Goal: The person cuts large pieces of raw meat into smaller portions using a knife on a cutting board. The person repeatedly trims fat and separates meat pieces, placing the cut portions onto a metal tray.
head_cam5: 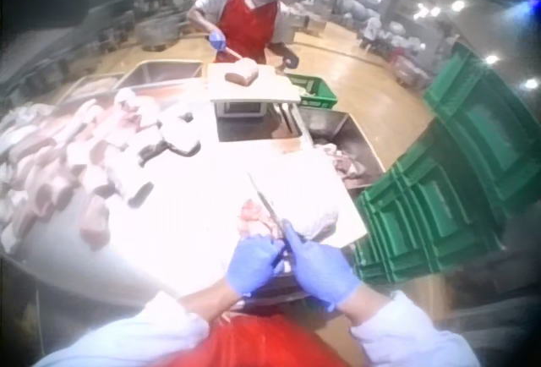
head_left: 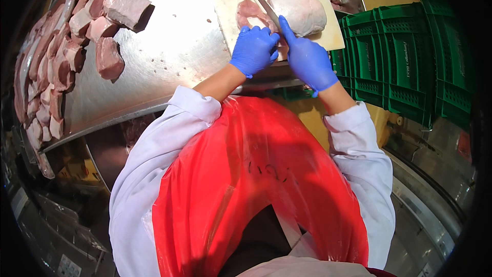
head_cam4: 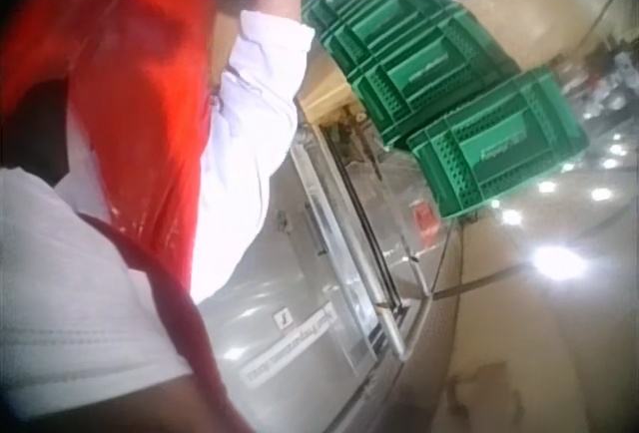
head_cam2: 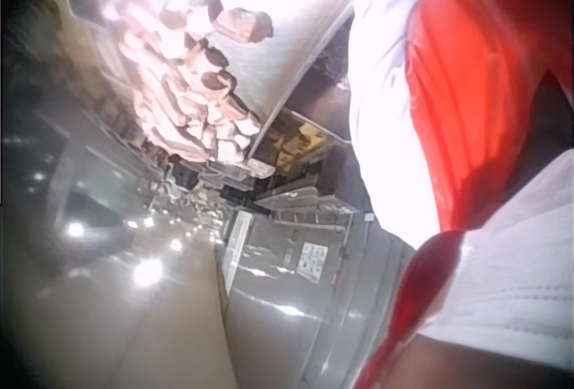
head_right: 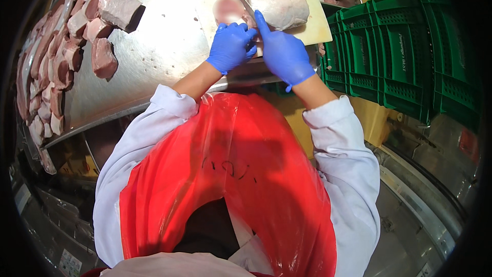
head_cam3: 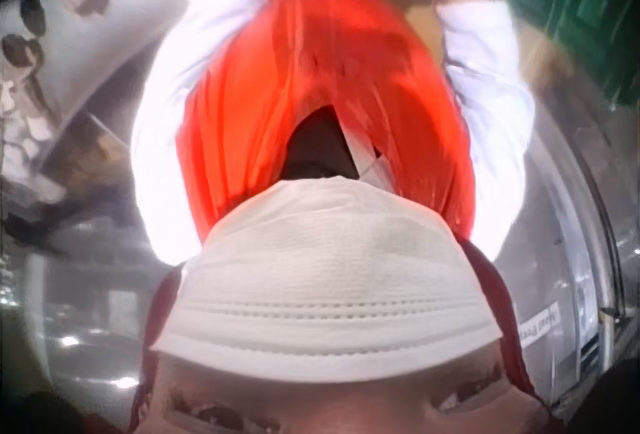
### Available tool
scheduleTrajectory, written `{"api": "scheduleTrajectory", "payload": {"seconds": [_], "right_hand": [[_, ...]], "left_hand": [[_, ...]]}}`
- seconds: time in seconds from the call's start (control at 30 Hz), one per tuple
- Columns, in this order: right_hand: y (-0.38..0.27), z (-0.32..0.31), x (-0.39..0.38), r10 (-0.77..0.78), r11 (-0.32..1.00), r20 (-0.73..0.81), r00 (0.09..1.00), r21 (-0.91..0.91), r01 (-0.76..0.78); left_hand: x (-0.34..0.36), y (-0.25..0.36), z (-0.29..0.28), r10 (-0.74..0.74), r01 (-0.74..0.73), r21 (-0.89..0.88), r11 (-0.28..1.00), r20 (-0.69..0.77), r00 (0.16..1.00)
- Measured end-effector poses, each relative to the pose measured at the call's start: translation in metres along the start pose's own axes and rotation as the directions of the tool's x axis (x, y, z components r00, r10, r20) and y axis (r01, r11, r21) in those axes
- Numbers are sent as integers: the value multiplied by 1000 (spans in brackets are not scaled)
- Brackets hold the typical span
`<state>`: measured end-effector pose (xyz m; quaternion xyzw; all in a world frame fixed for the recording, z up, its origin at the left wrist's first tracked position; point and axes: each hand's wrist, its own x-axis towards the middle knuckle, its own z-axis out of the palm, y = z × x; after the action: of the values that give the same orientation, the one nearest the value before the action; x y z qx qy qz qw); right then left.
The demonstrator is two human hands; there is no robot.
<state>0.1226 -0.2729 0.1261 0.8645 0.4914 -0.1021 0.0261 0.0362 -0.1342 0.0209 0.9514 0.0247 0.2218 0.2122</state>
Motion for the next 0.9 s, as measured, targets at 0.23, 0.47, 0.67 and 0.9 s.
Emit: {"api": "scheduleTrajectory", "payload": {"seconds": [0.23,0.47,0.67,0.9], "right_hand": [[37,-19,-81,-109,976,153,982,-169,135],[82,-52,-144,-60,989,283,957,-115,96],[57,-34,-86,19,895,-76,997,446,17],[2,-11,32,50,936,-138,989,352,2]], "left_hand": [[-3,5,-6,-112,117,108,987,-48,993],[-7,-26,-24,-272,267,165,949,4,962],[31,-63,-20,-78,91,129,988,-102,992],[11,-46,-18,-145,158,132,979,-100,984]]}}
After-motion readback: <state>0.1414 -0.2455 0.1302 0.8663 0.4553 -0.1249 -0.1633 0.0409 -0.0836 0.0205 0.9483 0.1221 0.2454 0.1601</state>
